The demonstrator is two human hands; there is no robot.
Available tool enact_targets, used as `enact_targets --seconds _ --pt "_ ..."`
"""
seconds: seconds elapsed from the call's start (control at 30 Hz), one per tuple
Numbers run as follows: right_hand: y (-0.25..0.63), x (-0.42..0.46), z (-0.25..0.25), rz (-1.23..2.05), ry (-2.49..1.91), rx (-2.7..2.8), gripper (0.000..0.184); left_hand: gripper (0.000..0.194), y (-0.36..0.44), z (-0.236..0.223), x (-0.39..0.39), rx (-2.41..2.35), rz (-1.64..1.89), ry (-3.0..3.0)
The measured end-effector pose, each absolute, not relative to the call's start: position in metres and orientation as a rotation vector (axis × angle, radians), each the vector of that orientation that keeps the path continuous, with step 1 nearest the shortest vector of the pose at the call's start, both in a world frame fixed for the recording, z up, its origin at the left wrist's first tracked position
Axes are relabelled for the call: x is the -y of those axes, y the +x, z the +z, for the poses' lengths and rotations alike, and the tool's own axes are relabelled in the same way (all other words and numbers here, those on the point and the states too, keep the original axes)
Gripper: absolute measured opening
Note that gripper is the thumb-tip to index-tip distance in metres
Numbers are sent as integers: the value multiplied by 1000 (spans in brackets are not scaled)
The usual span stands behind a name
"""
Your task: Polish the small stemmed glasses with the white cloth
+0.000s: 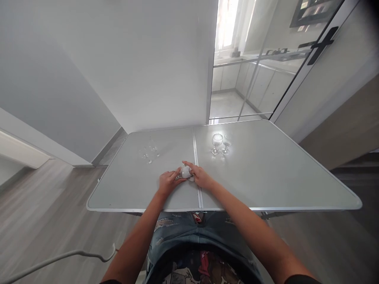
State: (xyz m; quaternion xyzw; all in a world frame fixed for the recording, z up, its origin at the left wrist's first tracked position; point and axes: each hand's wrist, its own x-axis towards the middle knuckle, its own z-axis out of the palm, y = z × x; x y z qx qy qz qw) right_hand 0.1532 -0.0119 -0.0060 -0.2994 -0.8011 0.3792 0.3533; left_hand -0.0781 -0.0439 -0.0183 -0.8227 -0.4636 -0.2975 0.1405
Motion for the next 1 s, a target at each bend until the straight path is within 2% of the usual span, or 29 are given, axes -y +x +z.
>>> enact_targets --seconds 0.17,0.33,0.5,0.57,0.77,1.0 --pt "157 12 -7 1111 -726 1902 83 53 -74 -17 47 1284 -801 -2424" --pt "154 19 -7 913 -732 2097 83 50 -76 -16 47 1234 -931 -2361" --pt "150 19 -4 812 -750 2186 88 48 -77 -16 47 1271 -919 -2366" --pt "150 16 -4 875 -768 2133 88 49 -77 -16 47 1315 -871 -2372" --pt "154 7 -11 1095 -741 1822 71 50 -76 -16 47 1298 -860 -2391" --pt "152 18 -9 916 -690 2102 85 50 -75 -17 48 1288 -870 -2345"
